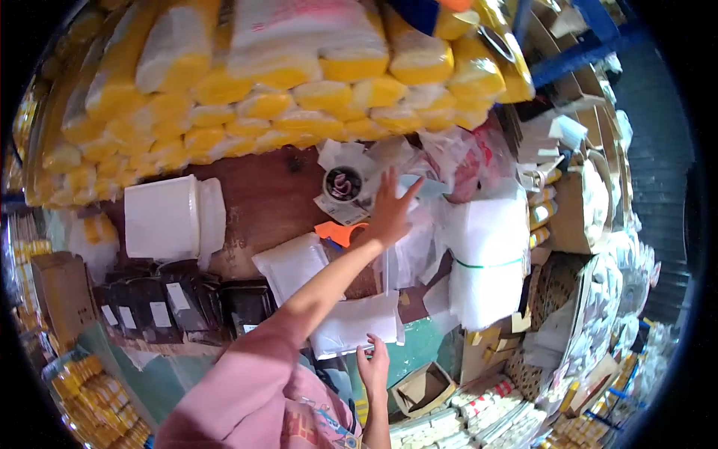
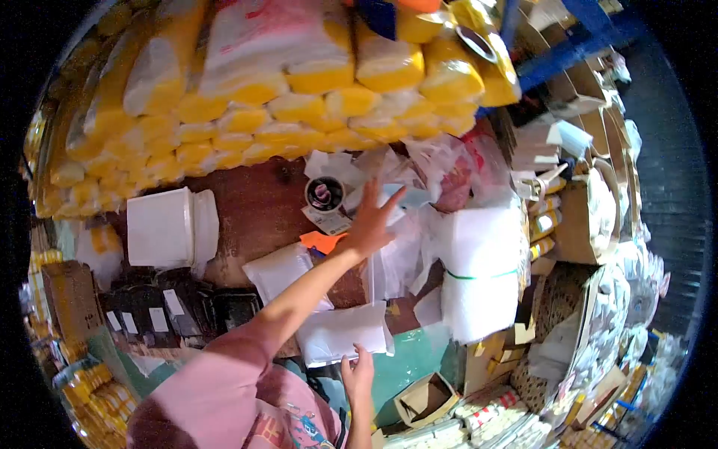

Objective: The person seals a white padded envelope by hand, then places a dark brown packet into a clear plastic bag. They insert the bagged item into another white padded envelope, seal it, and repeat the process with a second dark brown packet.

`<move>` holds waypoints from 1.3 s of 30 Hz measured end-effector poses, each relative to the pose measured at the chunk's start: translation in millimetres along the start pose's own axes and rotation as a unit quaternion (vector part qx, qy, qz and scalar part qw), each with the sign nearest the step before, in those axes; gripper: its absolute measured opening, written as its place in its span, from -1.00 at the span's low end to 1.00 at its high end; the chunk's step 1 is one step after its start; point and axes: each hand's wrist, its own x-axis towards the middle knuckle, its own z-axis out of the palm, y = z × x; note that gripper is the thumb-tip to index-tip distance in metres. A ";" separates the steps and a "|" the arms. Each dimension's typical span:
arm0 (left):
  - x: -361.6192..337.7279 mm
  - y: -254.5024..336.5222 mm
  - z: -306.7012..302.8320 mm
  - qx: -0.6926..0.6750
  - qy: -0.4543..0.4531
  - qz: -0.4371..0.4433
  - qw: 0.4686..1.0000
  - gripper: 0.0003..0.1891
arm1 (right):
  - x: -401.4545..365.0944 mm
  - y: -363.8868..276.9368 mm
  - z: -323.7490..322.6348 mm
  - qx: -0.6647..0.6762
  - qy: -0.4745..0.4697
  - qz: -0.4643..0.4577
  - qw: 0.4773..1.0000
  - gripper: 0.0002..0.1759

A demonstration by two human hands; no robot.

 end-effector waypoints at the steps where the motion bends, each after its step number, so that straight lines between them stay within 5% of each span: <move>1: -21.9 14.5 -23.1 0.008 -0.035 -0.001 0.999 -0.05 | -1.9 1.3 -0.4 0.027 0.019 -0.016 0.999 -0.56; 3: -76.0 21.3 -44.5 -0.016 -0.050 0.129 0.990 -0.22 | -3.3 15.6 0.5 0.015 0.008 -0.009 1.000 -0.58; 5: -146.1 26.6 -57.7 -0.024 -0.153 0.142 0.978 -0.45 | -1.2 15.3 -2.6 0.029 -0.006 0.011 1.000 -0.67; 9: -265.3 2.5 -65.7 -0.243 -0.211 -0.006 0.947 -0.75 | 24.7 -26.4 -16.1 0.045 0.052 -0.031 0.997 -0.82; 12: -310.6 -2.2 -102.9 -0.186 -0.253 -0.162 0.935 -0.82 | 81.3 -69.7 -29.0 -0.010 0.113 -0.171 0.979 -0.90; 18: -325.4 -10.4 -143.1 -0.209 -0.113 -0.304 0.922 -0.79 | 243.5 -167.4 -35.6 -0.313 0.125 -0.485 0.807 -0.52; 21: -317.3 -14.5 -131.7 -0.090 -0.073 -0.248 0.962 -0.64 | 310.3 -130.6 -39.1 -0.453 -0.030 -0.397 0.798 -0.50; 23: -312.1 -19.6 -115.8 0.001 -0.093 -0.211 0.973 -0.40 | 307.5 -142.2 -66.5 -0.430 -0.072 -0.245 0.866 -0.52; 25: -298.1 -22.8 -108.3 0.109 -0.124 -0.164 0.973 -0.29 | 330.8 -92.6 -86.1 -0.413 0.071 -0.285 0.862 -0.59; 28: -280.2 -38.1 -96.0 0.175 -0.139 -0.125 0.967 -0.17 | 290.9 -100.4 -118.5 -0.365 0.150 -0.128 0.910 -0.59; 31: -265.7 -49.5 -99.8 0.181 -0.153 -0.108 0.965 -0.13 | 258.4 -109.9 -126.8 -0.341 0.169 -0.245 0.892 -0.54; 35: -262.2 -63.7 -111.3 0.162 -0.120 -0.090 0.975 -0.14 | 214.2 -146.4 -103.8 -0.324 0.175 -0.203 0.907 -0.55; 38: -263.0 -58.3 -114.3 0.160 -0.072 -0.105 0.979 -0.14 | 173.8 -139.1 -80.2 -0.242 0.178 -0.302 0.905 -0.62; 39: -267.2 -56.2 -111.4 0.151 -0.052 -0.122 0.979 -0.14 | 158.3 -126.4 -71.4 -0.203 0.116 -0.268 0.935 -0.68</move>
